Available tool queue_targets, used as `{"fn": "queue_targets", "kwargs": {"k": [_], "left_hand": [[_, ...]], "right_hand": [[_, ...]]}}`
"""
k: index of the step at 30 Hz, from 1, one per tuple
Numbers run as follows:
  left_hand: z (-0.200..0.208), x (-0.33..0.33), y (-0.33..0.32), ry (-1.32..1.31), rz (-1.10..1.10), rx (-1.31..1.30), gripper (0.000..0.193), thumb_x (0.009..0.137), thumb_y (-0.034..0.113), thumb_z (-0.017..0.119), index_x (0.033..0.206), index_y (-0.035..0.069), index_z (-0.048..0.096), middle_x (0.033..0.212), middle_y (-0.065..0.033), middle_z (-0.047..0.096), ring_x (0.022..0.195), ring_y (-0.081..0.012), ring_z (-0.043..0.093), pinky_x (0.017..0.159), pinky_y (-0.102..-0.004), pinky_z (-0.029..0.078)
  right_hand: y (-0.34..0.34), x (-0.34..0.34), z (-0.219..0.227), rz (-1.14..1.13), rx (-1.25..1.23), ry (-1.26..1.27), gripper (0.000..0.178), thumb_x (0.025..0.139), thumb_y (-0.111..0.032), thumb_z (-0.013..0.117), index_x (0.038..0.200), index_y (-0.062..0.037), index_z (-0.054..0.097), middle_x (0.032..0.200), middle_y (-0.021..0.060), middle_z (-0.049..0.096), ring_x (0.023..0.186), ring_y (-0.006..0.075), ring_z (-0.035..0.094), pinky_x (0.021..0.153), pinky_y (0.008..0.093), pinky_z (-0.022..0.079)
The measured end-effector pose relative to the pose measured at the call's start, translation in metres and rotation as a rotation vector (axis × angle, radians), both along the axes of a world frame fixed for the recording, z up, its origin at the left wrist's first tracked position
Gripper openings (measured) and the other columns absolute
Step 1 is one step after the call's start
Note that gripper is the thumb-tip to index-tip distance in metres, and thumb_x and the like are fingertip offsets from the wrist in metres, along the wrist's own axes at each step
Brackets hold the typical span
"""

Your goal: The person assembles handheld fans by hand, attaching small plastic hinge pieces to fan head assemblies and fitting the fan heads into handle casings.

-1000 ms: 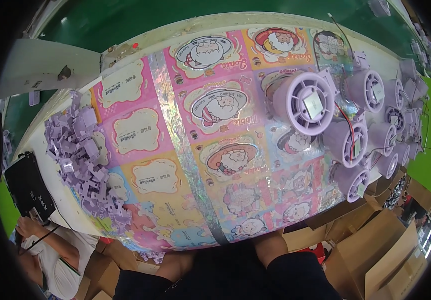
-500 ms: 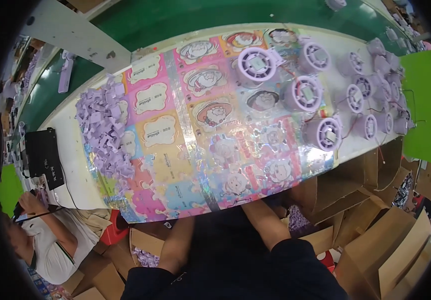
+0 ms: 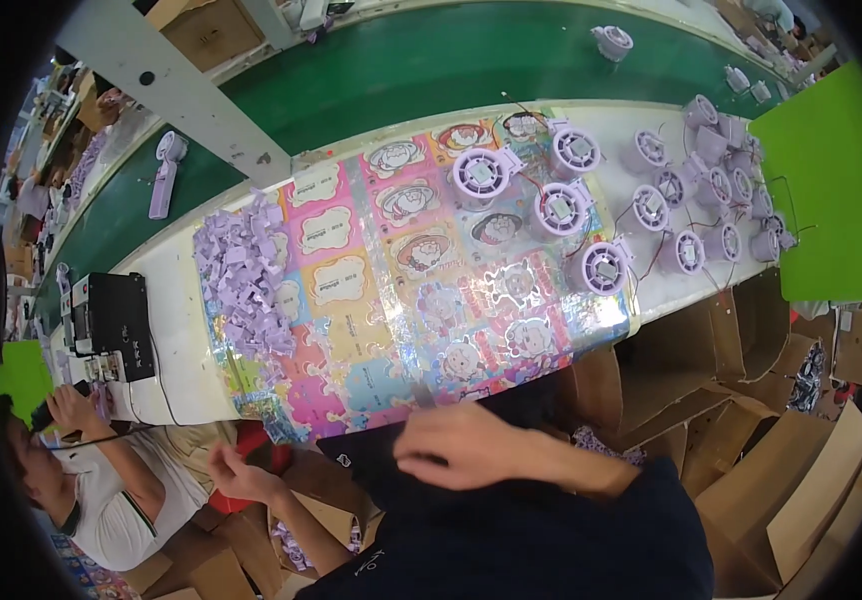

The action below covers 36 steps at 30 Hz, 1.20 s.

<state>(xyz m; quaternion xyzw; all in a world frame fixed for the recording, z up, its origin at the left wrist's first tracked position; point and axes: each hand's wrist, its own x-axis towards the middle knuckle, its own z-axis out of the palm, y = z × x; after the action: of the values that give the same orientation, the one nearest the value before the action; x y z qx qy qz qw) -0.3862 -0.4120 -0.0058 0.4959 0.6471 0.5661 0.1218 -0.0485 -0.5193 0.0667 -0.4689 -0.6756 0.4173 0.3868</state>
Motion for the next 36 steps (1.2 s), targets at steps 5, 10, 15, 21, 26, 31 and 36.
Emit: {"fn": "queue_targets", "kwargs": {"k": [5,10,15,21,26,31,36], "left_hand": [[0.062,0.132,0.060,0.044,-0.464,0.291,0.015,0.082,-0.009,0.067,0.096,-0.003,0.066,0.090,-0.0098,0.065,0.083,-0.0204,0.060,0.076,-0.0302,0.049],[0.066,0.285,0.156,-0.027,-0.948,0.295,0.023,0.082,0.005,0.071,0.105,0.003,0.068,0.102,-0.0133,0.065,0.092,-0.0285,0.062,0.079,-0.0365,0.050],[0.012,0.337,0.194,-0.104,-1.037,0.024,0.022,0.087,0.020,0.069,0.097,0.001,0.068,0.090,-0.0156,0.066,0.087,-0.0329,0.065,0.079,-0.0403,0.051],[0.013,0.337,0.207,-0.289,-1.114,-0.177,0.019,0.096,0.018,0.063,0.094,0.000,0.070,0.080,-0.0088,0.071,0.074,-0.0138,0.064,0.066,-0.0294,0.050],[0.009,0.344,0.215,-0.357,-1.178,-0.235,0.021,0.099,0.016,0.060,0.100,-0.003,0.069,0.082,-0.0037,0.067,0.075,-0.0095,0.059,0.068,-0.0254,0.048],[0.010,0.341,0.217,-0.360,-1.183,-0.245,0.021,0.099,0.016,0.061,0.099,-0.003,0.068,0.083,-0.0030,0.067,0.076,-0.0092,0.059,0.068,-0.0250,0.048],[0.012,0.341,0.213,-0.338,-1.198,-0.227,0.021,0.099,0.016,0.061,0.101,-0.004,0.068,0.084,-0.0035,0.068,0.077,-0.0092,0.059,0.069,-0.0251,0.048]], "right_hand": [[0.117,0.047,0.017,-0.406,0.187,0.016,0.011,0.091,-0.014,0.068,0.093,-0.0032,0.066,0.075,0.0057,0.062,0.067,0.0159,0.061,0.061,0.0312,0.048],[0.247,0.076,-0.054,-0.622,0.173,0.504,0.019,0.096,-0.017,0.067,0.091,0.0010,0.064,0.074,0.0005,0.061,0.067,0.0078,0.053,0.059,0.0260,0.043],[0.243,0.078,-0.073,-0.792,0.209,0.468,0.015,0.101,-0.011,0.057,0.094,0.0008,0.063,0.085,0.0038,0.066,0.078,0.0092,0.060,0.068,0.0261,0.049],[0.257,0.078,-0.065,-0.819,0.161,0.360,0.019,0.098,-0.015,0.058,0.101,0.0003,0.068,0.079,0.0101,0.068,0.072,0.0141,0.063,0.063,0.0314,0.048],[0.260,0.085,-0.055,-0.820,0.127,0.446,0.020,0.096,-0.014,0.059,0.104,0.0008,0.068,0.081,0.0146,0.071,0.070,0.0221,0.068,0.062,0.0330,0.050],[0.257,0.086,-0.048,-0.803,0.082,0.415,0.019,0.096,-0.013,0.060,0.104,0.0021,0.068,0.083,0.0101,0.071,0.074,0.0155,0.067,0.066,0.0292,0.051],[0.254,0.088,-0.052,-0.756,0.065,0.462,0.017,0.097,-0.011,0.061,0.104,0.0027,0.068,0.087,0.0060,0.071,0.080,0.0094,0.065,0.070,0.0252,0.052]]}}
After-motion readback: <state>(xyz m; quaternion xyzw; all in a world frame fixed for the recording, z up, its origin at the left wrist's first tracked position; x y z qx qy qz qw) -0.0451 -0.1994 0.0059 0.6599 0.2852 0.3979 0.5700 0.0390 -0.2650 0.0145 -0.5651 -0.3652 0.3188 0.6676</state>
